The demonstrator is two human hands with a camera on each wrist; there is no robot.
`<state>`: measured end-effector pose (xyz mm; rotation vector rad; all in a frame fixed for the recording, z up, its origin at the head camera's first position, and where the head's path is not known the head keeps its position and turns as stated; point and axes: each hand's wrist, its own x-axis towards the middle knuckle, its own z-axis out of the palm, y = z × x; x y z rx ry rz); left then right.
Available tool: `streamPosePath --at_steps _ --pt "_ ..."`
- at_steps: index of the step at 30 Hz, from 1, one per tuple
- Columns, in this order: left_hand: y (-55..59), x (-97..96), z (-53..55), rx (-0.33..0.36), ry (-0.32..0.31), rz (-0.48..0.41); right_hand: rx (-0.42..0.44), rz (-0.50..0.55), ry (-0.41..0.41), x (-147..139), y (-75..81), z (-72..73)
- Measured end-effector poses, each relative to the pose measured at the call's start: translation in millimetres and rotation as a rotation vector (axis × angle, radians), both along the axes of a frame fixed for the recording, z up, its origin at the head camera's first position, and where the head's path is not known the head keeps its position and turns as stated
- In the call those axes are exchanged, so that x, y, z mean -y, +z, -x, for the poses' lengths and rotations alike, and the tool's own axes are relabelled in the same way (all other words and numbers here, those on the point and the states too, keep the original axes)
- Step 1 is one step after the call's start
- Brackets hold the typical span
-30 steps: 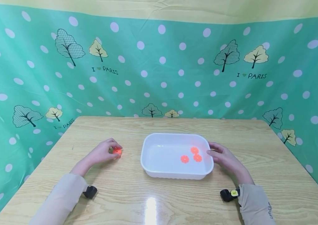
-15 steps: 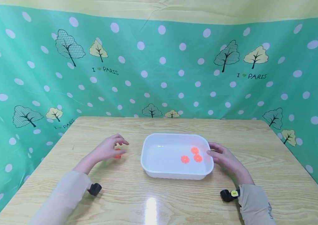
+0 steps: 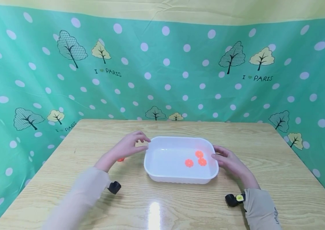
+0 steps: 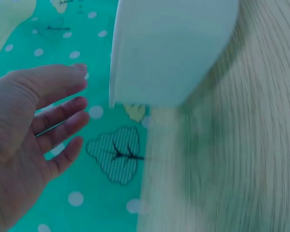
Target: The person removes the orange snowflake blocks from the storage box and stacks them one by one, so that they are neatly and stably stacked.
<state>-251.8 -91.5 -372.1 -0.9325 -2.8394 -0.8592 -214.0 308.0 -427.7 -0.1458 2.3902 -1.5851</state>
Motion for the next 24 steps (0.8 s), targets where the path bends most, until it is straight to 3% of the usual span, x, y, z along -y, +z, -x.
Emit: streamPosePath --at_steps 4,11,18,24 --pt "1.5 -25.1 0.0 -0.005 -0.052 0.026 -0.003 -0.008 -0.005 -1 0.3 -0.9" --pt "-6.0 -63.1 -2.1 0.024 -0.121 0.043 -0.006 0.006 0.008 0 0.5 0.2" --pt "-12.4 -85.5 -2.8 0.006 -0.141 0.083 -0.007 0.000 0.008 1 0.7 0.5" --pt "-15.9 -100.5 -1.2 0.038 -0.165 0.081 0.004 0.004 0.003 1 0.6 0.1"
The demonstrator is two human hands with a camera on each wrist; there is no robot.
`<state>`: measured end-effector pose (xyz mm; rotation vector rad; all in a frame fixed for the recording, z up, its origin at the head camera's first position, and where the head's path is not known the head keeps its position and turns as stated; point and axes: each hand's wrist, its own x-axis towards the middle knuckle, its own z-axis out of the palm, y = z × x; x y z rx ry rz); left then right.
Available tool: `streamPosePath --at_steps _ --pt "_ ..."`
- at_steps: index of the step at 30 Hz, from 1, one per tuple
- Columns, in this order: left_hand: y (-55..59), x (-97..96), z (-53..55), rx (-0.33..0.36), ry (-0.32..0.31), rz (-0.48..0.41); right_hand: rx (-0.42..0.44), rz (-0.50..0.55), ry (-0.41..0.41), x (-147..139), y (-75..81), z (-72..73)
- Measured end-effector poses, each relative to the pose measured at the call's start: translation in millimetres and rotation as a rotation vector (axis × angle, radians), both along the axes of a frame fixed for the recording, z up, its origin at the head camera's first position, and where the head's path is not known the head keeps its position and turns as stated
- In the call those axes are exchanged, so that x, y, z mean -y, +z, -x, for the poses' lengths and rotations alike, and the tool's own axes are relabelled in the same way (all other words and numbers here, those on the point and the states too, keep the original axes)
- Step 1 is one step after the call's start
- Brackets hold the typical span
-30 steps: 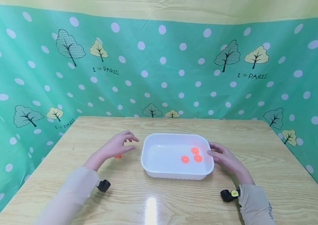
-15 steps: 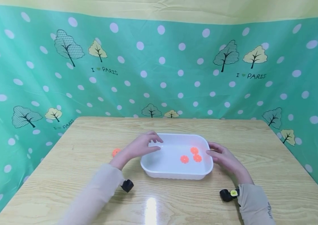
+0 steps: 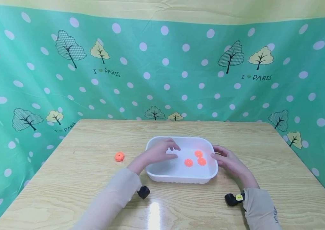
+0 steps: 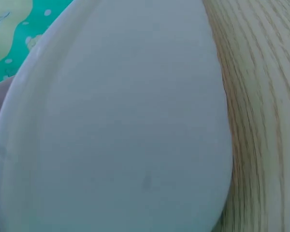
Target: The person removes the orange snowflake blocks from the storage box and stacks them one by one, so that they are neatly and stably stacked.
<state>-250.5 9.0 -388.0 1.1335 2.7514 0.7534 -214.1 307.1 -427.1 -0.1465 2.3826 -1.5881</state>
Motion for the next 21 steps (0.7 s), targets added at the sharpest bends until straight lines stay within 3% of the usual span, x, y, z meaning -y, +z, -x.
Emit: streamPosePath --at_steps 13,21 --pt "-1.2 -28.6 3.8 0.049 -0.027 0.064 -0.008 0.000 -0.007 -2 0.1 0.3" --pt "-12.4 -35.0 4.7 0.134 -0.049 0.088 0.000 0.016 0.000 -1 0.7 -0.1"
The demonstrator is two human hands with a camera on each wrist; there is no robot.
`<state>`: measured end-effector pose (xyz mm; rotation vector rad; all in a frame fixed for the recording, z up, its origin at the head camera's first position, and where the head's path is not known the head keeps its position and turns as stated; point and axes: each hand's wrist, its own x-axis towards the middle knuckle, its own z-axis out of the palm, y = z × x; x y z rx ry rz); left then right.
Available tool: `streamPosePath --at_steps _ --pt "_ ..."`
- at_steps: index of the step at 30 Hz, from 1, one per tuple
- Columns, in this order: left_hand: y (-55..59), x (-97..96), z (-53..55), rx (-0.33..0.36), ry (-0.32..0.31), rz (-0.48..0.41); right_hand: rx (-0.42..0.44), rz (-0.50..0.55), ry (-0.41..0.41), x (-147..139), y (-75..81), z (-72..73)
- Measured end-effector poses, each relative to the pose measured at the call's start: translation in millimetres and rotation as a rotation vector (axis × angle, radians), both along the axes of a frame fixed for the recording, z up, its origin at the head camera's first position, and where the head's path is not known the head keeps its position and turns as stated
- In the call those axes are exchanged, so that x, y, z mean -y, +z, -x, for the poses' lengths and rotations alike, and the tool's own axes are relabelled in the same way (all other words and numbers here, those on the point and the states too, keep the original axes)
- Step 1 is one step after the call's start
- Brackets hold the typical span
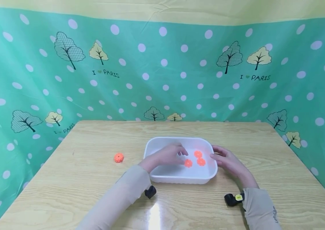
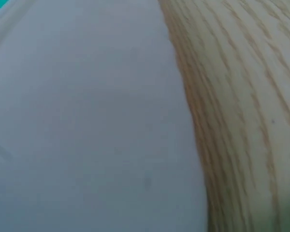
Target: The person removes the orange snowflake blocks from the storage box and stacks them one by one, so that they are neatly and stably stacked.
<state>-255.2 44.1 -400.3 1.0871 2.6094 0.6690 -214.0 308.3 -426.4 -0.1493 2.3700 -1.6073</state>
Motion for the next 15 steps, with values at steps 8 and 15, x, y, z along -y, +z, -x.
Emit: streamPosePath --at_steps 8,15 --pt "-12.2 -4.3 1.5 -0.011 -0.066 0.048 0.011 0.018 0.019 -2 -0.3 0.7" --pt "-15.1 -5.0 -0.5 -0.074 -0.106 0.090 0.011 0.014 0.024 -2 -1.4 1.6"
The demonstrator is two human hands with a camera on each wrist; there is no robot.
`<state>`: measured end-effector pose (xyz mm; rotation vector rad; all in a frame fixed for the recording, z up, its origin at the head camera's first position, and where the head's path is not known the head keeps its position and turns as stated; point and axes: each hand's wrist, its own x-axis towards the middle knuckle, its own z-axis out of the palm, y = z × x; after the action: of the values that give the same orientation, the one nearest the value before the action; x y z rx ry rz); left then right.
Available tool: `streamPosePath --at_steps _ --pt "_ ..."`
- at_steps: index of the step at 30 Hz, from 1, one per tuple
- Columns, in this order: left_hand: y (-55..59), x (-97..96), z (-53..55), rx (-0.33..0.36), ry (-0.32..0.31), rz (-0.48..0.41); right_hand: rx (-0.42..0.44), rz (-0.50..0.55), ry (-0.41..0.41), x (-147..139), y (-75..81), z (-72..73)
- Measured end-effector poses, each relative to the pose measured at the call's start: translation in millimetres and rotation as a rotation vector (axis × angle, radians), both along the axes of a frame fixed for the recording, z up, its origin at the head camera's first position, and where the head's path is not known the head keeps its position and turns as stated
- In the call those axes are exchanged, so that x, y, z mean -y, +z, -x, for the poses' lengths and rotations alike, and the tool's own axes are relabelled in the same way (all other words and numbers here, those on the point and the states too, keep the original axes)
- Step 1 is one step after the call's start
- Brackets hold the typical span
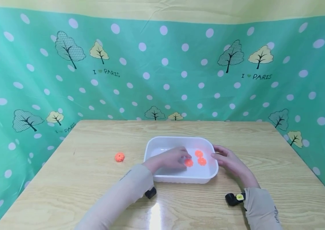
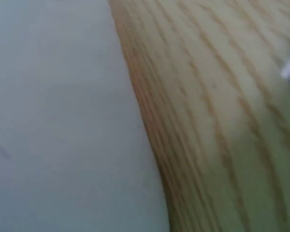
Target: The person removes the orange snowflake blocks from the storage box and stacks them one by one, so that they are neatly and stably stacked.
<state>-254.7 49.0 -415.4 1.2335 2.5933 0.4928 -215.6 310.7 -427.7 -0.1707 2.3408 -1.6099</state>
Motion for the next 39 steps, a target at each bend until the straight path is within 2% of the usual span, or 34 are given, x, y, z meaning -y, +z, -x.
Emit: streamPosePath --at_steps 4,9,19,24,39 --pt "0.2 -1.1 -2.3 -0.040 -0.016 0.035 -0.003 0.000 -0.010 1 0.0 0.0" --pt "0.5 -0.9 -3.5 -0.053 -0.018 0.050 -0.001 -0.010 -0.018 3 0.2 -0.6" --pt "-1.3 -1.9 -1.1 0.035 0.023 0.011 0.006 0.022 -0.010 2 0.5 -0.2" --pt "-1.5 -1.1 1.1 0.033 0.030 0.007 0.008 0.039 -0.013 1 0.6 -0.8" --pt "11.7 8.9 2.4 0.003 0.081 -0.124 -0.003 0.005 -0.038 2 -3.1 -0.5"
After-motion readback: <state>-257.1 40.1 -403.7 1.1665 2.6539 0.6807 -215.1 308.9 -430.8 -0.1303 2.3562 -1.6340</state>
